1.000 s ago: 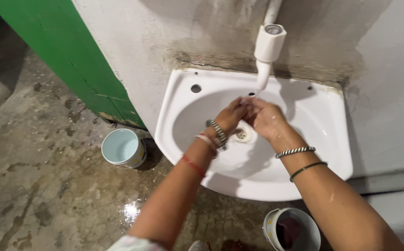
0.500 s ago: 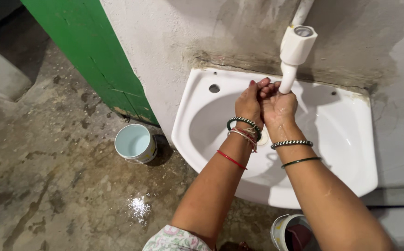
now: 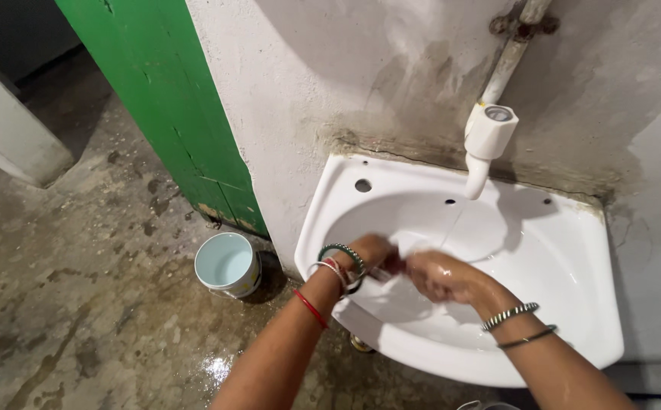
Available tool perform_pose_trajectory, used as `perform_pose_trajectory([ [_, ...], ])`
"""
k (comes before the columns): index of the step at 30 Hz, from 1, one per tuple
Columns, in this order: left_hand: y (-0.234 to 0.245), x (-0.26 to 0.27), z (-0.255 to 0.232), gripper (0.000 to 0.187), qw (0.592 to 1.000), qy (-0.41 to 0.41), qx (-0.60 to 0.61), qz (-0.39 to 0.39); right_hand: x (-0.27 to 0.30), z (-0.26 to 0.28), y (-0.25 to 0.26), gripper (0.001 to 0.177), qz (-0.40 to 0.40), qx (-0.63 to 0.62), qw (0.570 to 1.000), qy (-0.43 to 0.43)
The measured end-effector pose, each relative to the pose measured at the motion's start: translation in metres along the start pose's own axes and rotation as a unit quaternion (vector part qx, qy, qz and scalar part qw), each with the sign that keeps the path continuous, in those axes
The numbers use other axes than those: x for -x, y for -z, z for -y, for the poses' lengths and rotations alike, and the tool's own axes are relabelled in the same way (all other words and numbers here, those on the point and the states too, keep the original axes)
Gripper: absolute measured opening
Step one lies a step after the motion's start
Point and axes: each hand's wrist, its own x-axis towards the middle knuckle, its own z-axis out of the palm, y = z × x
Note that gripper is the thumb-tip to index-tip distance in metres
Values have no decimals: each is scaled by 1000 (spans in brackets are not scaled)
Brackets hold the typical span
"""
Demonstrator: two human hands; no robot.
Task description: The person scrubs a white wall-mounted sink with a pink cloth, rinses the cloth, and pours water from a maroon mug into the sink to rinse it. The person then washes their hands under the tap and turns off the water.
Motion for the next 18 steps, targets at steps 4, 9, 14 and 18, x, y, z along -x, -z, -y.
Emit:
perform_pose_trajectory([
  [4,-7,-4,9,27,959,40,-279,21,23,10,20,26,-51,272,961,-19],
  [9,-53,-10,-14,33,998,-35,-49,-3,31,48,45,31,-148,-152,964,161],
  [14,-51,7,-19,34,998,-35,-3,-48,63,41,63,28,-190,-1,979,68],
  [18,-43,12,-6,35,996,-18,48,-68,85,50,76,20,-329,60,933,133],
])
